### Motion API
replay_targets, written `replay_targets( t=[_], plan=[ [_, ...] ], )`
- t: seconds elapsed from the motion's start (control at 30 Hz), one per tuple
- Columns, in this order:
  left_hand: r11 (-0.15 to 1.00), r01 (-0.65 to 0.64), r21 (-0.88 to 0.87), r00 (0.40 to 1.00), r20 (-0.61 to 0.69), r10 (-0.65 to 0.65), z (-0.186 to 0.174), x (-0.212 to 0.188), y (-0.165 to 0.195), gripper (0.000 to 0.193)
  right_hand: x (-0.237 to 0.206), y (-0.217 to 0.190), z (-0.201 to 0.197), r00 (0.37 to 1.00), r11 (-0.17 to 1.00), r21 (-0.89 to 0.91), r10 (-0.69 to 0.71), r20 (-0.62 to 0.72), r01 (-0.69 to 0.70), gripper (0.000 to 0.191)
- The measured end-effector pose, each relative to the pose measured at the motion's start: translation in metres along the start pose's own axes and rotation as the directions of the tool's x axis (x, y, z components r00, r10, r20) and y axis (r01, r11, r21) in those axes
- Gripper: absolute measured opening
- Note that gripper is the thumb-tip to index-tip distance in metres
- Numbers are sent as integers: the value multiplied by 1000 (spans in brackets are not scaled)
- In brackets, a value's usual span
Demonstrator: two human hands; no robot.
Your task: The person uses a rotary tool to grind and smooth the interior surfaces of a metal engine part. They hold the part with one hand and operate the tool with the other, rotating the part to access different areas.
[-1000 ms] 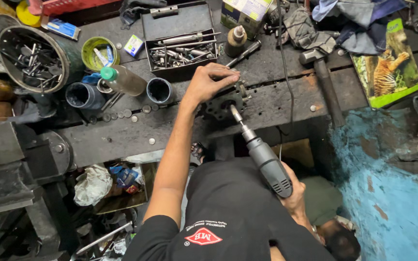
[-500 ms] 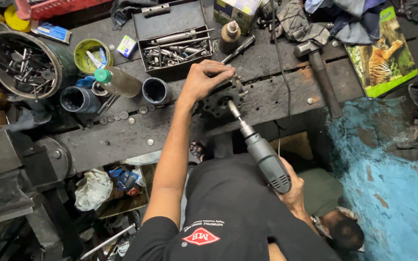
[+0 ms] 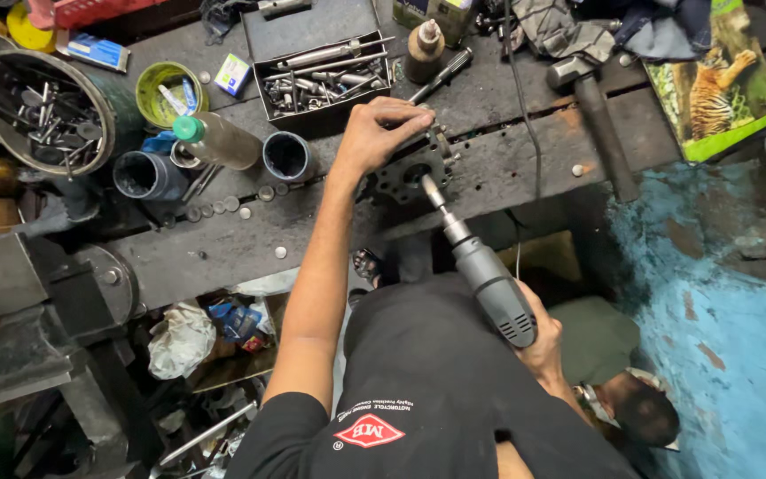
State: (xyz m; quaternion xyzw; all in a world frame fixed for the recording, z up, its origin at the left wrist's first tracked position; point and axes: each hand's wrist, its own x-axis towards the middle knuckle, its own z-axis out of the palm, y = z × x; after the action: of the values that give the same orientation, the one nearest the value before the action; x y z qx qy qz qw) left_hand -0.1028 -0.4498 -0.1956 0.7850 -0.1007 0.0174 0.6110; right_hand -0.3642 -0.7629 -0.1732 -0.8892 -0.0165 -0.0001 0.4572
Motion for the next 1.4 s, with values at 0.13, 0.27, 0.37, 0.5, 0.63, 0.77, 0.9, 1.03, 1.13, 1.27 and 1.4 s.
replay_targets(
  t=[0.13, 0.27, 0.37, 0.5, 0.63, 0.77, 0.9, 1.03, 1.13, 1.27, 1.4],
  plan=[
    [999, -20, -25, 1000, 3, 20, 2, -1, -1, 24, 0, -1, -1, 998, 999, -5, 47, 52, -47, 72],
    [999, -38, 15, 999, -14, 38, 2, -1, -3, 23, 2, 5, -1, 998, 999, 41, -35, 56, 32, 74],
    [1000, -11, -16, 1000, -8, 11, 2, -1, -3, 24, 2, 12, -1, 998, 998, 54, -40, 43, 38, 82],
    [999, -41, 32, 999, -2, 41, 3, -1, -4, 24, 0, 18, -3, 996, 1000, 11, -12, 93, 12, 85],
    [998, -58, 3, 998, -7, 58, 5, -3, -3, 23, -3, 18, -5, 994, 997, 22, 68, 81, -70, 88],
    [999, -41, -3, 999, 0, 41, 5, -3, -2, 22, -5, 19, -5, 993, 996, -13, 84, 80, -84, 89],
    [999, -42, 5, 999, 9, 42, 4, -3, 0, 23, -5, 23, -6, 986, 993, 12, 113, 121, -115, 89],
    [999, -52, 4, 999, 9, 52, 5, -4, 1, 23, -6, 26, -6, 997, 997, 59, 35, 76, -39, 86],
    [999, -39, 20, 999, 8, 39, 5, -4, 2, 24, -7, 26, -5, 993, 997, 34, 65, 96, -69, 86],
    [999, -38, -5, 999, 13, 38, 4, -4, 2, 23, -8, 28, -4, 990, 994, 43, 101, 96, -105, 86],
    [1000, -2, -16, 1000, 10, 2, 5, -4, 3, 24, -7, 31, -6, 996, 999, 52, 1, 84, -5, 87]
  ],
)
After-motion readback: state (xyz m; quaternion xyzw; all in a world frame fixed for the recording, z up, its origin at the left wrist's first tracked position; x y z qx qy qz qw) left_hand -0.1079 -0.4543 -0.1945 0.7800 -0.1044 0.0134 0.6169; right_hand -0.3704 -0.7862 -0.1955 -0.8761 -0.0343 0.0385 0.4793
